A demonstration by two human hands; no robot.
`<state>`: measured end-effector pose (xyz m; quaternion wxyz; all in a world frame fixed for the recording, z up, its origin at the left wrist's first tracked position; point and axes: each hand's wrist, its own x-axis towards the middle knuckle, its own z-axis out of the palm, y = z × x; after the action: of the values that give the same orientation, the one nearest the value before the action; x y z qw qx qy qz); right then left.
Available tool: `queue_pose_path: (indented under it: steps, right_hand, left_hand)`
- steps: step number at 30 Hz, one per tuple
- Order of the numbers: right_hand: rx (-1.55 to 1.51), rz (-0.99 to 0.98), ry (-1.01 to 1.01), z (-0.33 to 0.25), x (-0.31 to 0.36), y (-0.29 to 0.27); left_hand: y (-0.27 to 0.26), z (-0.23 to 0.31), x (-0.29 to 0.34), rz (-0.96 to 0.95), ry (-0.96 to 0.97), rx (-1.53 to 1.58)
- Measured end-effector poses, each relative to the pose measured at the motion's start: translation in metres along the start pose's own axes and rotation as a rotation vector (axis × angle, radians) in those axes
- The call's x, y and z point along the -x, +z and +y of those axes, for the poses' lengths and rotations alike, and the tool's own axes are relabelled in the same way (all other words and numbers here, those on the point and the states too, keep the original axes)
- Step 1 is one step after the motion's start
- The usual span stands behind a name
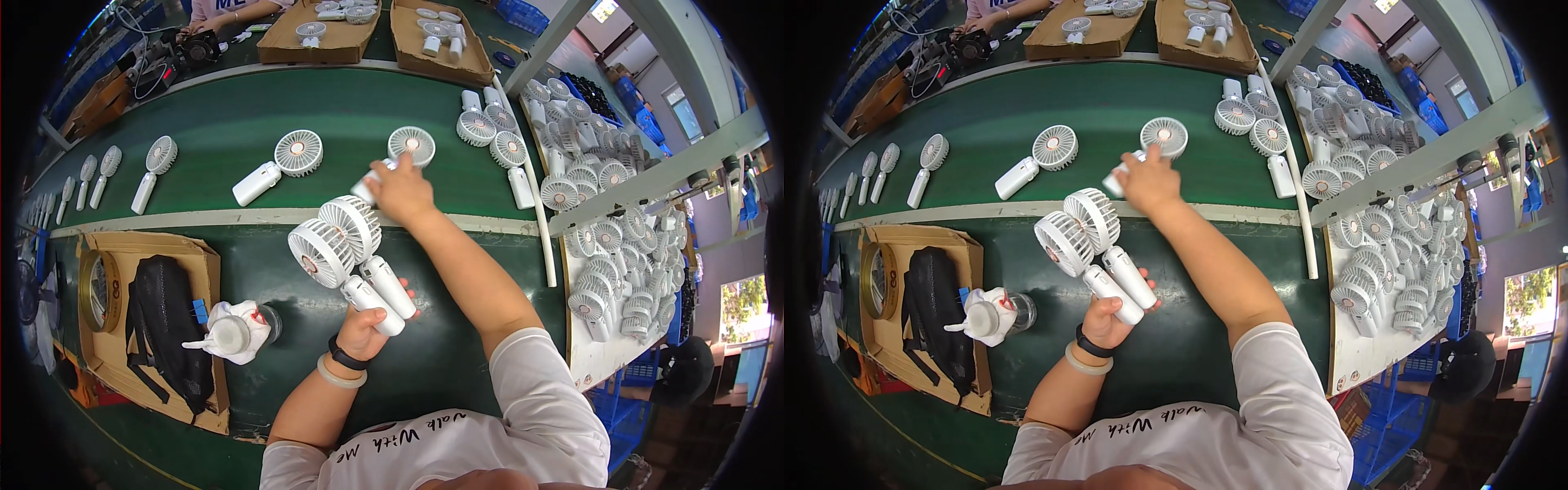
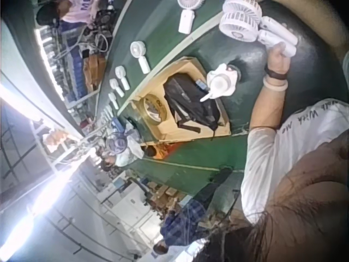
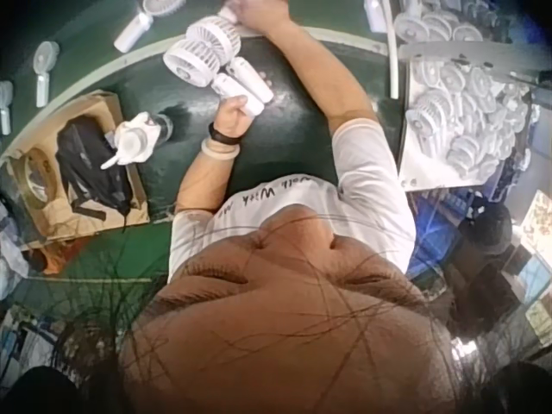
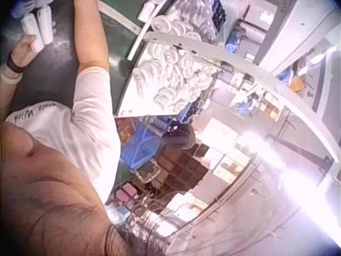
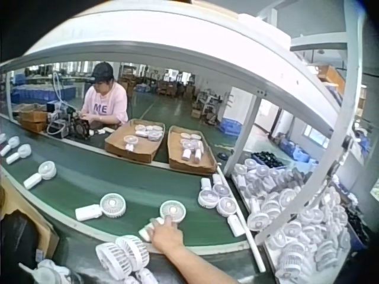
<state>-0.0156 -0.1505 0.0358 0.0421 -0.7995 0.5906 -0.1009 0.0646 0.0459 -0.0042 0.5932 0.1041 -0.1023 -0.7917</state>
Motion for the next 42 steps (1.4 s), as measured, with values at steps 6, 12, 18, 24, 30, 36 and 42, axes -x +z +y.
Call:
queue_pose_path:
  steps: [6,12,18,24,30,36,42]
  right_hand:
    - [0.019,0.194,0.348,0.083,-0.006,0.003]
    - [-2.053,-0.470,0.195,0.072,0.066,-0.021]
    - [-2.507,-0.758,-0.114,0.045,0.115,-0.046]
    - [-2.408,-0.546,-0.083,0.042,0.119,-0.041]
    - [-2.059,-0.285,0.123,0.025,0.132,-0.040]
    - [-1.805,-0.208,0.199,0.026,0.132,-0.052]
    - [-1.801,-0.204,0.244,0.026,0.130,-0.051]
  left_hand:
    - [0.001,-0.003,-0.003,0.026,-0.015,-0.036]
    - [-0.001,-0.003,-0.001,0.069,-0.034,0.019]
    - [0.001,-0.001,-0.001,0.047,-0.034,-0.009]
    - [0.000,-0.001,-0.002,0.043,-0.036,-0.007]
    - [0.001,0.000,-0.002,0.036,-0.040,-0.019]
    - [0.003,0.001,-0.002,0.062,-0.025,-0.013]
    - [0.000,-0.001,-0.001,0.073,-0.038,-0.017]
